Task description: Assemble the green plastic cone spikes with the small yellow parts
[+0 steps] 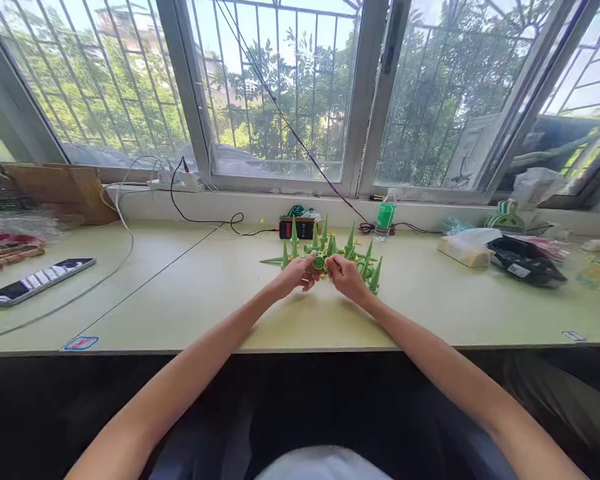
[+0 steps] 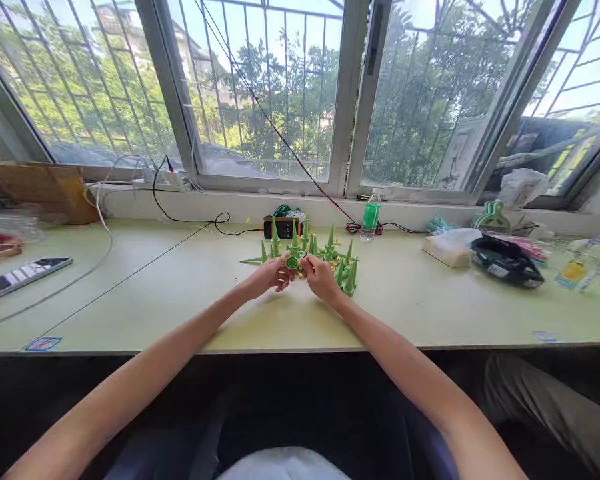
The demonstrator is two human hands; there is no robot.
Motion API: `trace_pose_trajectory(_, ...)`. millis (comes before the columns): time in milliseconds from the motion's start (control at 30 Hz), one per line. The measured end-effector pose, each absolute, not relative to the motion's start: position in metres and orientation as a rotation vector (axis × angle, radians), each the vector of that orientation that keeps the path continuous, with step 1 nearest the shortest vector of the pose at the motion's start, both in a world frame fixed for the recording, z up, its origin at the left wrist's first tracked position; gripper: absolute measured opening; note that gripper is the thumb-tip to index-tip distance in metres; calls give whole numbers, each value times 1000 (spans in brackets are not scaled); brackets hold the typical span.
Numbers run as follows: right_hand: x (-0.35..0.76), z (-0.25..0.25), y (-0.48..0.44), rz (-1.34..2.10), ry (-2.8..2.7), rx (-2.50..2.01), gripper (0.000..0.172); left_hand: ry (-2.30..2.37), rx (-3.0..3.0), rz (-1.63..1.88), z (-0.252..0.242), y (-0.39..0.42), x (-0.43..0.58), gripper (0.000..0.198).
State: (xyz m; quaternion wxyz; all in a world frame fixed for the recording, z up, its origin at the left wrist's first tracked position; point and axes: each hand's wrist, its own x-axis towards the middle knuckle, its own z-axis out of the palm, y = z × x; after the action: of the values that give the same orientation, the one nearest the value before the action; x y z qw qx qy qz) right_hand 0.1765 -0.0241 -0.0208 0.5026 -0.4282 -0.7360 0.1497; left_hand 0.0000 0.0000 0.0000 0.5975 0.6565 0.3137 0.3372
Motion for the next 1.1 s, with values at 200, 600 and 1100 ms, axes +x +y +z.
trace_pose_trajectory(200,178,-20,-26,327,-1781,-1070,39,684,1599,749,1,-2,-2,52)
trace_pose_trajectory(600,181,-22,-21,252,-1816,-1136,44,740,1979,864,-4,-4,-1,39)
trace_pose_trajectory(1100,178,-22,-16,349,-1734,-1151,46,820,2488,1237,-15,6,1,22)
